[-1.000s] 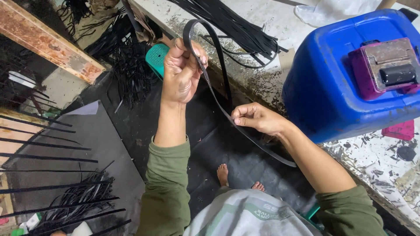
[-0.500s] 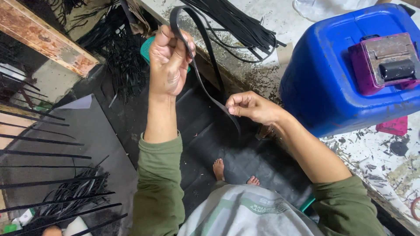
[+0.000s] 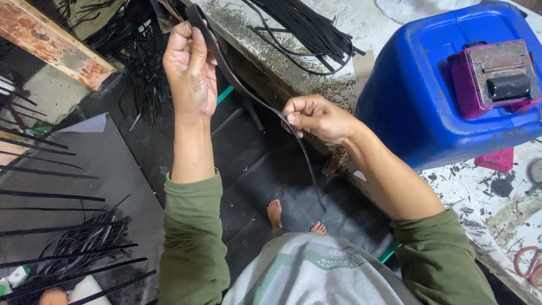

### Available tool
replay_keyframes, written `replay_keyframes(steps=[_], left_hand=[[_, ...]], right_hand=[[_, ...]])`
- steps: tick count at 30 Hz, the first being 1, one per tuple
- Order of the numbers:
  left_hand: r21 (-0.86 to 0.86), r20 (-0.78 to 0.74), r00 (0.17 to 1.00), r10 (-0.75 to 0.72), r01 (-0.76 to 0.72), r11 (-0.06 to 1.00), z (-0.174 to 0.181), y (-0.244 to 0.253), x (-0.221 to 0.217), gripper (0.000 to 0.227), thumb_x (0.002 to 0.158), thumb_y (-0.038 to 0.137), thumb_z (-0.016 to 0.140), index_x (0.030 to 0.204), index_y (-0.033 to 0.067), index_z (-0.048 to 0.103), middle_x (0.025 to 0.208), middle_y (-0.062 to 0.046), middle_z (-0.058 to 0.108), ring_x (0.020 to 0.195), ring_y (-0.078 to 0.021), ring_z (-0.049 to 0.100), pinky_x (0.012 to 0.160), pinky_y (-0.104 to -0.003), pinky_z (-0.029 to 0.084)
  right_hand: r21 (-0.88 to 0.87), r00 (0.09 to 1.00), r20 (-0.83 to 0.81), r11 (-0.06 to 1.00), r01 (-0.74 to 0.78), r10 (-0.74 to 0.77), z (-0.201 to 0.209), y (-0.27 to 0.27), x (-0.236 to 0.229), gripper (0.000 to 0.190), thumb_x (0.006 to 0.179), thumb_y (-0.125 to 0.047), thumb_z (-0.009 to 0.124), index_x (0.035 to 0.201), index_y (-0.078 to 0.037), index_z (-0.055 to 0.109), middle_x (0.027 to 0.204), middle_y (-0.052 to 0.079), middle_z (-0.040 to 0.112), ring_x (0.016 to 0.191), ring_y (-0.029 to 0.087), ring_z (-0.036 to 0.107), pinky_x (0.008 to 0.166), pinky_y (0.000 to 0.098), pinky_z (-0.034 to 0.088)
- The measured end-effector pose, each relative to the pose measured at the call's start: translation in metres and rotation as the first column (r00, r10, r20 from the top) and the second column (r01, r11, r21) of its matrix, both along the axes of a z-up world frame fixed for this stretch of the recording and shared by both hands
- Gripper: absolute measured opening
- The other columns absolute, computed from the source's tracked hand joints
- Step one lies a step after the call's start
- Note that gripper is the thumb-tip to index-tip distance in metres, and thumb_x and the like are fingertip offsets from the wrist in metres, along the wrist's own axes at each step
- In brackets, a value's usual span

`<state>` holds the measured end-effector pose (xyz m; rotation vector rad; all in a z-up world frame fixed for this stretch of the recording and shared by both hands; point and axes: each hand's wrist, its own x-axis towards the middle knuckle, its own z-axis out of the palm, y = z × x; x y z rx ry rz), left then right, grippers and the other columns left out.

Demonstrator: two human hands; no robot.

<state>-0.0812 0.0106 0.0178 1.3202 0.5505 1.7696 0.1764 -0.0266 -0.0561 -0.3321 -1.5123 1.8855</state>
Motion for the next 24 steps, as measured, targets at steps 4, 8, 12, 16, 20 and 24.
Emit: replay_keyframes(steps=[4, 8, 12, 16, 20, 24], left_hand=[[-0.027, 0.048, 0.998, 0.029, -0.028, 0.999, -0.005, 0.0, -0.007, 0.005, 0.106, 0.016, 0.062, 0.107, 0.0105, 0.062, 0.092, 0.004, 0.058, 0.084, -0.0048, 0.055, 0.075, -0.021, 0.051], [-0.074, 0.082, 0.994, 0.078, -0.072, 0.995, -0.021, 0.007, -0.021, 0.016, 0.106, 0.022, 0.06, 0.112, 0.0086, 0.066, 0.098, 0.0, 0.065, 0.09, -0.0095, 0.06, 0.082, -0.023, 0.052], [-0.213, 0.098, 0.99, 0.096, -0.073, 0.974, -0.044, 0.011, -0.044, 0.027, 0.105, 0.029, 0.06, 0.118, 0.0071, 0.065, 0.094, -0.005, 0.065, 0.088, -0.0111, 0.062, 0.07, -0.023, 0.048], [-0.282, 0.079, 0.985, 0.156, -0.128, 0.951, -0.074, 0.014, -0.059, 0.02, 0.103, 0.028, 0.064, 0.112, 0.011, 0.067, 0.12, -0.002, 0.068, 0.075, -0.0073, 0.058, 0.067, -0.023, 0.05], [-0.314, 0.083, 0.987, 0.136, -0.104, 0.944, -0.108, 0.01, -0.074, 0.025, 0.105, 0.029, 0.057, 0.113, 0.0057, 0.063, 0.086, -0.009, 0.065, 0.075, -0.0141, 0.065, 0.064, -0.021, 0.046], [-0.344, 0.022, 0.995, 0.093, -0.08, 0.936, -0.135, 0.0, -0.078, 0.018, 0.106, 0.016, 0.057, 0.113, 0.0052, 0.069, 0.091, -0.01, 0.068, 0.076, -0.0143, 0.064, 0.064, -0.021, 0.043]], right_hand=[[-0.001, 0.999, 0.001, 0.999, -0.038, 0.038, 0.011, 0.008, -0.007, 0.01, 0.103, -0.01, 0.062, 0.094, -0.006, 0.064, 0.078, 0.001, 0.06, 0.068, 0.008, 0.058, 0.066, 0.0202, 0.05], [0.016, 0.996, -0.02, 0.996, -0.083, 0.083, 0.022, 0.018, -0.018, 0.011, 0.104, -0.01, 0.06, 0.095, -0.005, 0.063, 0.079, 0.004, 0.062, 0.067, 0.009, 0.059, 0.064, 0.0195, 0.048], [0.041, 0.99, -0.07, 0.992, -0.12, 0.123, 0.028, 0.032, -0.036, 0.011, 0.105, -0.005, 0.058, 0.095, -0.006, 0.064, 0.079, 0.003, 0.062, 0.068, 0.01, 0.06, 0.064, 0.0204, 0.053], [0.014, 0.991, -0.065, 0.993, -0.115, 0.115, 0.037, 0.043, -0.058, 0.011, 0.105, -0.009, 0.06, 0.096, -0.005, 0.065, 0.079, 0.007, 0.066, 0.065, 0.011, 0.061, 0.062, 0.0208, 0.051], [-0.023, 0.989, -0.106, 0.994, -0.109, 0.105, 0.043, 0.056, -0.079, 0.014, 0.103, -0.015, 0.065, 0.091, -0.008, 0.064, 0.075, 0.006, 0.065, 0.062, 0.011, 0.06, 0.06, 0.022, 0.05], [-0.097, 0.988, -0.145, 0.993, -0.072, 0.058, 0.042, 0.073, -0.095, 0.014, 0.103, -0.007, 0.063, 0.088, -0.009, 0.063, 0.075, 0.005, 0.062, 0.067, 0.013, 0.059, 0.057, 0.0207, 0.046]])
